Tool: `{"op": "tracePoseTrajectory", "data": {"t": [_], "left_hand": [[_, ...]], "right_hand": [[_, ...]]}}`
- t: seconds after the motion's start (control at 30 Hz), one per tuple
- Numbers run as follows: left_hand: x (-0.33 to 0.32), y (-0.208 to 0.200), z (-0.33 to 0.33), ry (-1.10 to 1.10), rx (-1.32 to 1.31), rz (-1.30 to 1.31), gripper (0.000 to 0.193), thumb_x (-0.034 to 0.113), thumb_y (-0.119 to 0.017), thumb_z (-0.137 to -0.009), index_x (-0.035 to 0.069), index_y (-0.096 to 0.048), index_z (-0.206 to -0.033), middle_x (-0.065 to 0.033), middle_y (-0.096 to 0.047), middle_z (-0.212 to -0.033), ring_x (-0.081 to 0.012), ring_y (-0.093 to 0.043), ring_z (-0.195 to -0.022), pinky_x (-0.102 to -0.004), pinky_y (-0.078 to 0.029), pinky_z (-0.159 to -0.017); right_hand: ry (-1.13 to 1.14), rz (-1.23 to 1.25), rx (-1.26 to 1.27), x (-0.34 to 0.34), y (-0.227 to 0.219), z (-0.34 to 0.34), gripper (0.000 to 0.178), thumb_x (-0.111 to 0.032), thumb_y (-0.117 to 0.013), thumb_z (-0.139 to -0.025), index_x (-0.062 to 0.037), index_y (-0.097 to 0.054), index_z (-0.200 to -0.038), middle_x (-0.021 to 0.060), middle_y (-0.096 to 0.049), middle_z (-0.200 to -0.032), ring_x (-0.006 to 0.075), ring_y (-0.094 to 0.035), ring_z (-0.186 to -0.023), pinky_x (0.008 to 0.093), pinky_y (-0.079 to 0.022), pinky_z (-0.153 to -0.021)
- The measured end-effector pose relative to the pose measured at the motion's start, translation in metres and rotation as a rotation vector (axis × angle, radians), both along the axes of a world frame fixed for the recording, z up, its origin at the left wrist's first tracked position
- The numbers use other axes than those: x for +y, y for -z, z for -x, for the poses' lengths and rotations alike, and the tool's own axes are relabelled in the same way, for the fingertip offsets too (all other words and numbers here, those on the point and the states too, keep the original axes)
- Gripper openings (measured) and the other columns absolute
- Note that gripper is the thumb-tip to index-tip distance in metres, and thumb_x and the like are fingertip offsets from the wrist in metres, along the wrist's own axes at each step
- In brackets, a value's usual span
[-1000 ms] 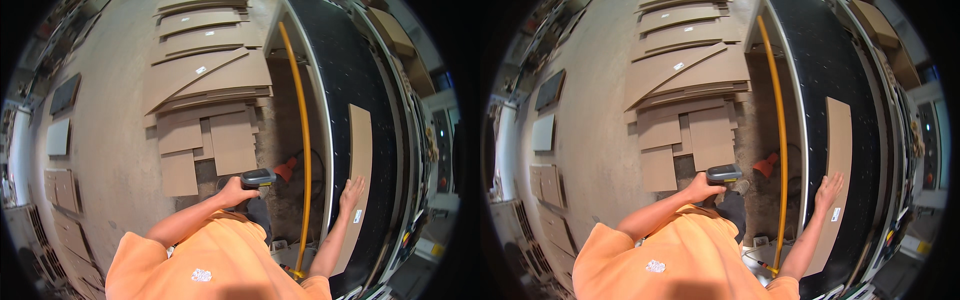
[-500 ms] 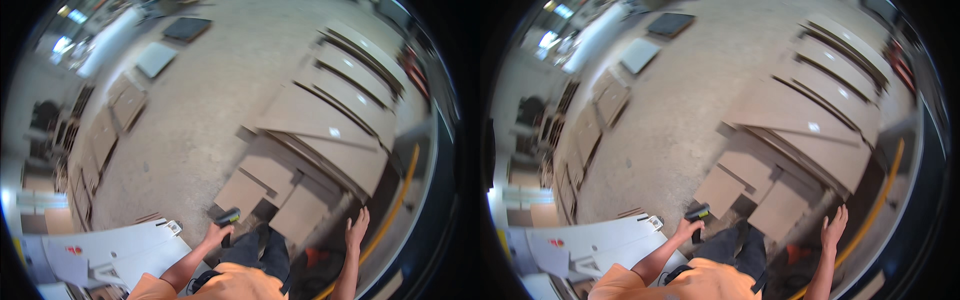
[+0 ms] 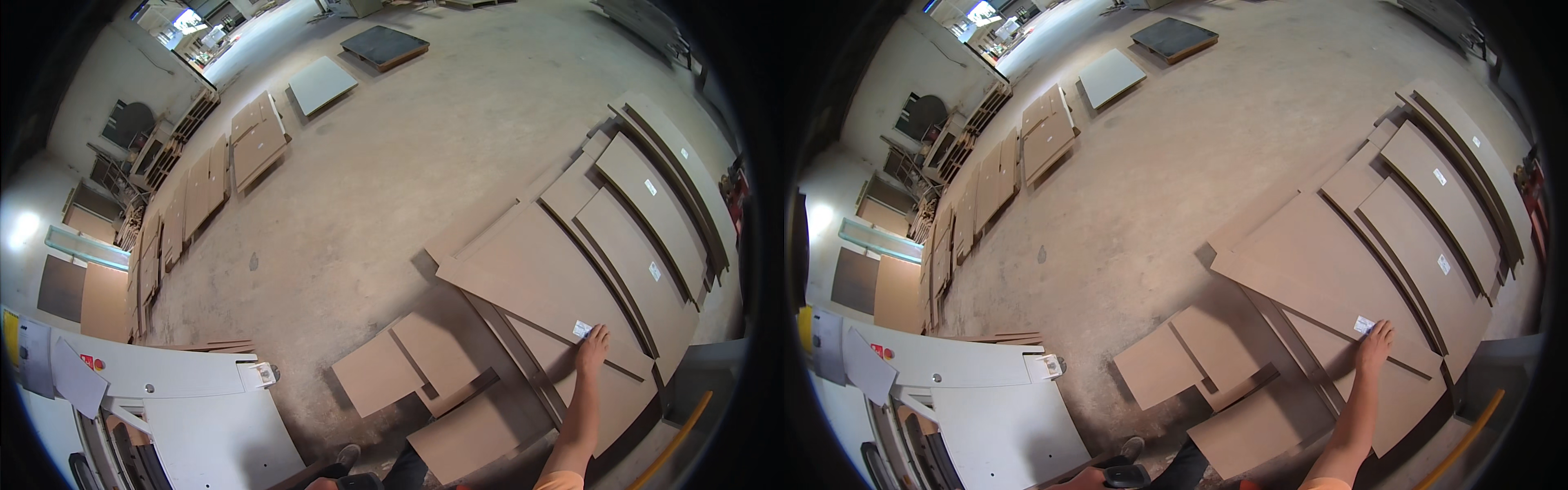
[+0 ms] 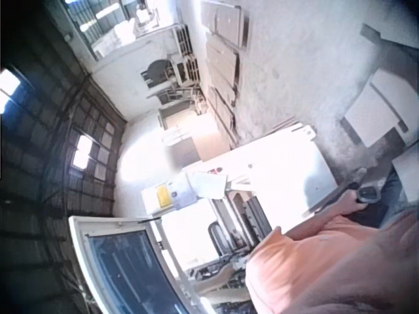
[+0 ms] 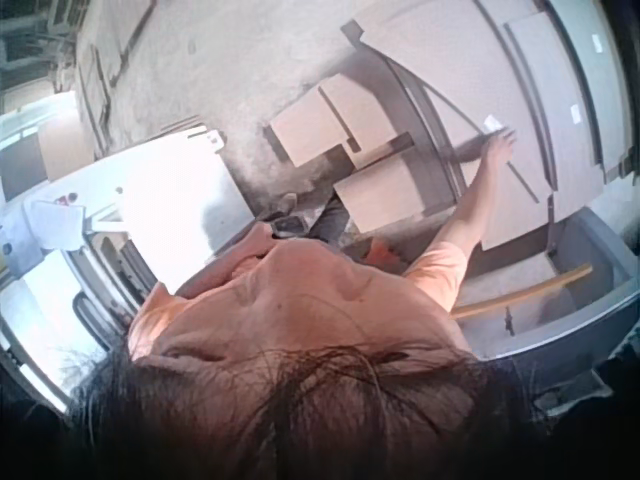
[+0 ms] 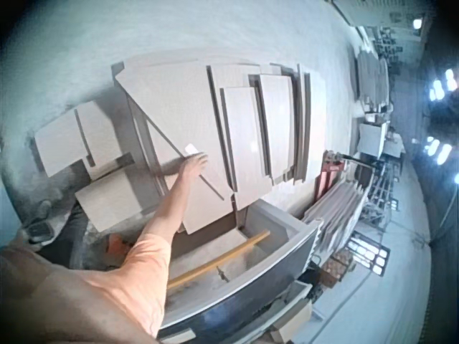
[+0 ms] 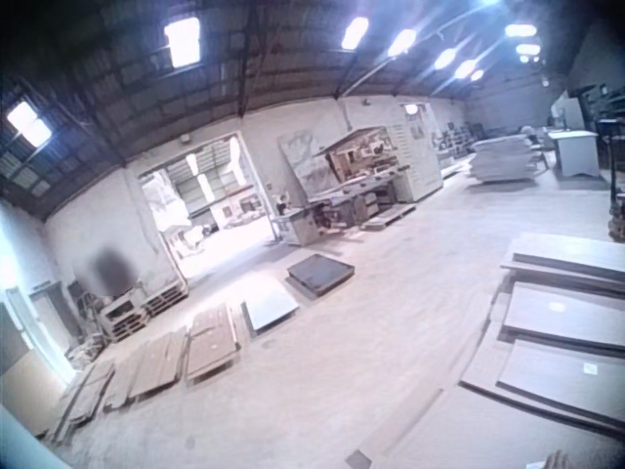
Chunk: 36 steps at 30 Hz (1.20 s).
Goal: The person repeatedly picks up flat wooden panels from a stack, scans their labels with a handheld barcode scanner, and places them onto a large black worktable. The person then picks up the panels from the table and stacks them in a different area. This cycle is repeated multiple times throughout the clip.
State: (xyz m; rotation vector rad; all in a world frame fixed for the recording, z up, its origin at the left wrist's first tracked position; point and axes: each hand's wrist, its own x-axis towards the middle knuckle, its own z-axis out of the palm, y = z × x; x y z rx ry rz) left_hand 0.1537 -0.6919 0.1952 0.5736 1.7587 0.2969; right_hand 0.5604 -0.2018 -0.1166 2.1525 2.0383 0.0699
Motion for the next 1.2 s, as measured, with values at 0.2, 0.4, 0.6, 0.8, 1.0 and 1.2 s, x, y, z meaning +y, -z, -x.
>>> {"op": "tracePoseTrajectory", "data": {"t": [0.2, 0.4, 0.6, 0.8, 1.0, 1.2], "left_hand": [[0.005, 0.016, 0.001, -0.115, -0.010, 0.052, 0.047, 0.019, -0.082, -0.082, -0.001, -0.066, -0.121, -0.0081, -0.073, -0.108, -0.0169, -0.063, -0.095, -0.0333, -0.052, -0.085], [0.009, 0.000, 0.032, 0.159, 0.004, -0.168, 0.049, 0.037, -0.077, -0.084, 0.002, -0.069, -0.117, -0.0187, -0.073, -0.107, -0.0256, -0.071, -0.101, -0.0344, -0.052, -0.089], [0.026, -0.017, 0.077, 0.498, 0.026, -0.227, 0.043, 0.039, -0.074, -0.078, 0.000, -0.072, -0.095, -0.0247, -0.070, -0.085, -0.0397, -0.070, -0.085, -0.0454, -0.055, -0.074], [0.042, -0.068, 0.100, 0.884, -0.061, -0.667, 0.036, 0.018, -0.076, -0.073, 0.003, -0.064, -0.104, -0.0220, -0.069, -0.094, -0.0435, -0.066, -0.091, -0.0479, -0.054, -0.079], [0.006, -0.151, 0.076, 1.201, -0.233, -0.703, 0.036, 0.008, -0.073, -0.072, 0.003, -0.063, -0.107, -0.0202, -0.069, -0.089, -0.0420, -0.067, -0.086, -0.0456, -0.054, -0.074], [-0.025, -0.183, 0.052, 1.268, -0.375, -0.745, 0.030, 0.007, -0.070, -0.074, 0.002, -0.063, -0.103, -0.0204, -0.067, -0.081, -0.0421, -0.066, -0.077, -0.0423, -0.053, -0.068]], "right_hand": [[-0.077, 0.012, -0.044, 0.004, -0.001, -0.009, 0.036, -0.004, -0.066, -0.080, -0.0022, -0.055, -0.114, 0.0158, -0.056, -0.123, 0.0349, -0.055, -0.114, 0.0419, -0.048, -0.098], [-0.102, 0.274, 0.441, -0.146, -0.075, 0.053, 0.060, -0.021, -0.082, -0.058, -0.0022, -0.054, -0.108, 0.0190, -0.057, -0.108, 0.0432, -0.058, -0.102, 0.0515, -0.050, -0.088], [0.322, 0.264, 0.811, -0.341, -0.174, 0.175, 0.072, -0.029, -0.085, -0.061, -0.0005, -0.053, -0.118, 0.0239, -0.064, -0.112, 0.0434, -0.064, -0.104, 0.0495, -0.052, -0.090], [0.242, -0.060, 0.624, -0.476, -0.302, 0.221, 0.061, -0.027, -0.081, -0.067, -0.0003, -0.055, -0.115, 0.0206, -0.061, -0.106, 0.0411, -0.061, -0.099, 0.0490, -0.050, -0.085], [0.252, -0.405, 0.493, -0.589, -0.406, 0.234, 0.070, -0.019, -0.080, -0.057, 0.0018, -0.057, -0.120, 0.0159, -0.064, -0.104, 0.0326, -0.064, -0.093, 0.0405, -0.052, -0.080], [0.409, -0.483, 0.375, -0.686, -0.451, 0.245, 0.070, -0.018, -0.080, -0.055, 0.0004, -0.058, -0.119, 0.0147, -0.065, -0.105, 0.0315, -0.065, -0.093, 0.0396, -0.051, -0.081]]}}
